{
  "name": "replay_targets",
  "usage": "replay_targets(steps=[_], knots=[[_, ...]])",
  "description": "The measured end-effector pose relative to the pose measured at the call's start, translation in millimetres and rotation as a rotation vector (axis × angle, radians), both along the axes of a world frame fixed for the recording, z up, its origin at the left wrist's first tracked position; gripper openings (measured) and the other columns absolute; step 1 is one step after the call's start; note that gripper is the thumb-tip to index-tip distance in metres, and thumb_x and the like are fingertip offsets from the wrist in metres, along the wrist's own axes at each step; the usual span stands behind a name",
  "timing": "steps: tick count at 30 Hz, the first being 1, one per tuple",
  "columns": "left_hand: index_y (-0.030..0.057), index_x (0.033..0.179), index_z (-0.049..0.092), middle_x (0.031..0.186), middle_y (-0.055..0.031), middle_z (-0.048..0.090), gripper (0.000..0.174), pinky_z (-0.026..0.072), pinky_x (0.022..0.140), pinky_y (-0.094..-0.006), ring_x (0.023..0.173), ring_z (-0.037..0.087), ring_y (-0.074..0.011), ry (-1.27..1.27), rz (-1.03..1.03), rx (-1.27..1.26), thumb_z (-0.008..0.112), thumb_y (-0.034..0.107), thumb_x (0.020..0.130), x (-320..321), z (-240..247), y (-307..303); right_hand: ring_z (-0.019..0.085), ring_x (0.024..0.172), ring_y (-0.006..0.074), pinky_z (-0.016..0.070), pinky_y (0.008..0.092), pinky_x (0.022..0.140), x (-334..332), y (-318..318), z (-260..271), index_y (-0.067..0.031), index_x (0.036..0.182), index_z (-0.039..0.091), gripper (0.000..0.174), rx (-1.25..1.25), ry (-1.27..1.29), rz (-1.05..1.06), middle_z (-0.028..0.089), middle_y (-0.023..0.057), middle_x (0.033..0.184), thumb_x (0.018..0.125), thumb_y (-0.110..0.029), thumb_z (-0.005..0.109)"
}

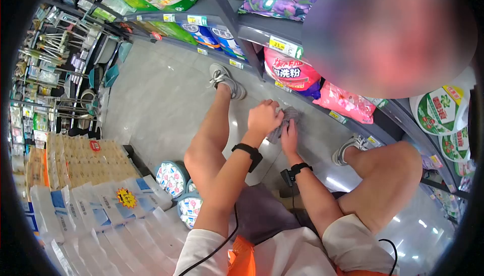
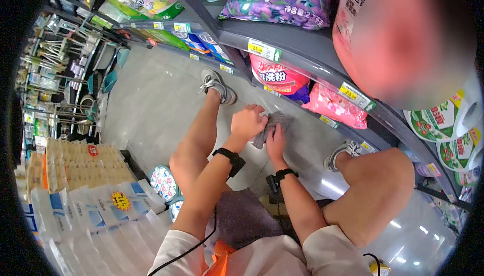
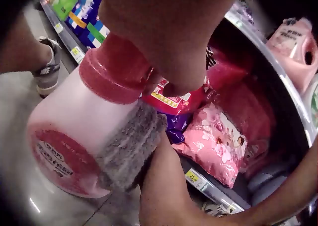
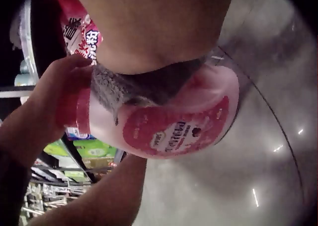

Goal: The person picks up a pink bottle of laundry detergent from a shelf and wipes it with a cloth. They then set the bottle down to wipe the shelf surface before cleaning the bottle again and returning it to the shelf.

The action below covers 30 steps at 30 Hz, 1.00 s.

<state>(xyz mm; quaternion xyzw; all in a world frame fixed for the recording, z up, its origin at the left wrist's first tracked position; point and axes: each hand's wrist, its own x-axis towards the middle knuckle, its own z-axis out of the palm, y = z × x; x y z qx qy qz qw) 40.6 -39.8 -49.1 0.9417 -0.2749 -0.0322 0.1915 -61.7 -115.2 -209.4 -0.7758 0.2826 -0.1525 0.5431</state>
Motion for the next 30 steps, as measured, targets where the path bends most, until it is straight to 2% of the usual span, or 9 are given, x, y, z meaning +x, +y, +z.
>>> replay_targets(steps=[3,6,9,12,15,18,21,24,30], knots=[[0.0111,0.100,0.075,0.102,-0.0065,0.075,0.026,0.0599,0.082,-0.0469,0.099,0.072,-0.0297,-0.001,0.002,0.012,0.064,0.032,0.088,2.9,0.6,0.9,0.055,0.125,0.0496,0.0431,0.0492,0.109,-7.4,4.3,-24.2,0.0057,0.141,0.052,0.045,-0.038,-0.041,0.000,0.057,0.0304,0.140,0.104,-0.019,0.051],[0.0121,0.099,0.075,0.102,-0.0058,0.076,0.025,0.0599,0.082,-0.0472,0.099,0.072,-0.0300,0.011,0.007,0.037,0.065,0.032,0.088,2.1,-1.4,-0.9,0.057,0.124,0.0489,0.0417,0.0490,0.111,-11.5,-7.6,-50.3,0.0082,0.141,0.051,0.045,0.211,-0.093,0.031,0.059,0.0307,0.138,0.103,-0.016,0.050],[0.0134,0.099,0.075,0.104,-0.0058,0.076,0.023,0.0599,0.081,-0.0474,0.098,0.073,-0.0301,0.044,0.026,0.036,0.065,0.032,0.088,3.5,1.8,-2.6,0.057,0.124,0.0482,0.0426,0.0485,0.110,-17.8,-10.9,-84.0,0.0052,0.140,0.054,0.044,0.205,0.005,-0.026,0.060,0.0312,0.136,0.101,-0.014,0.050],[0.0144,0.099,0.075,0.104,-0.0058,0.076,0.022,0.0598,0.081,-0.0474,0.099,0.072,-0.0302,0.043,0.031,0.055,0.065,0.031,0.088,2.4,3.3,-3.5,0.057,0.126,0.0457,0.0440,0.0475,0.109,-26.6,-31.6,-35.9,0.0008,0.139,0.057,0.048,0.252,0.231,0.184,0.063,0.0294,0.132,0.095,-0.017,0.059],[0.0147,0.099,0.075,0.104,-0.0057,0.075,0.022,0.0597,0.081,-0.0474,0.098,0.072,-0.0304,0.028,0.027,0.050,0.066,0.032,0.089,2.6,2.5,-2.1,0.058,0.128,0.0440,0.0460,0.0456,0.109,-34.6,-25.0,-4.0,-0.0033,0.139,0.058,0.055,0.250,0.103,0.182,0.063,0.0252,0.134,0.087,-0.017,0.069],[0.0149,0.098,0.075,0.103,-0.0058,0.075,0.021,0.0596,0.080,-0.0478,0.097,0.072,-0.0308,-0.012,-0.004,0.028,0.066,0.031,0.089,5.1,-2.3,-4.9,0.058,0.127,0.0435,0.0474,0.0452,0.108,-24.2,-23.6,0.3,-0.0060,0.140,0.060,0.062,0.077,-0.076,0.166,0.063,0.0215,0.136,0.080,-0.014,0.074],[0.0150,0.098,0.075,0.102,-0.0059,0.075,0.019,0.0597,0.079,-0.0479,0.096,0.072,-0.0307,-0.040,-0.002,0.021,0.067,0.030,0.088,4.8,-2.7,-4.7,0.058,0.128,0.0437,0.0477,0.0467,0.108,-12.3,-25.2,-6.5,-0.0101,0.141,0.060,0.065,0.051,-0.003,0.181,0.060,0.0203,0.141,0.078,-0.012,0.075],[0.0144,0.097,0.076,0.102,-0.0060,0.075,0.019,0.0600,0.078,-0.0474,0.097,0.072,-0.0296,-0.060,0.008,0.071,0.068,0.028,0.088,3.5,-4.9,-3.9,0.059,0.126,0.0432,0.0495,0.0481,0.106,-4.2,-26.2,3.2,-0.0127,0.139,0.062,0.064,0.040,0.058,0.217,0.064,0.0207,0.136,0.077,-0.011,0.076],[0.0138,0.095,0.077,0.101,-0.0049,0.075,0.018,0.0604,0.078,-0.0462,0.099,0.072,-0.0274,-0.066,0.029,0.214,0.069,0.027,0.087,6.4,-9.5,-8.9,0.064,0.117,0.0441,0.0544,0.0488,0.096,14.8,-31.2,20.6,-0.0086,0.127,0.068,0.049,0.024,0.027,0.282,0.070,0.0229,0.122,0.079,-0.011,0.076]])
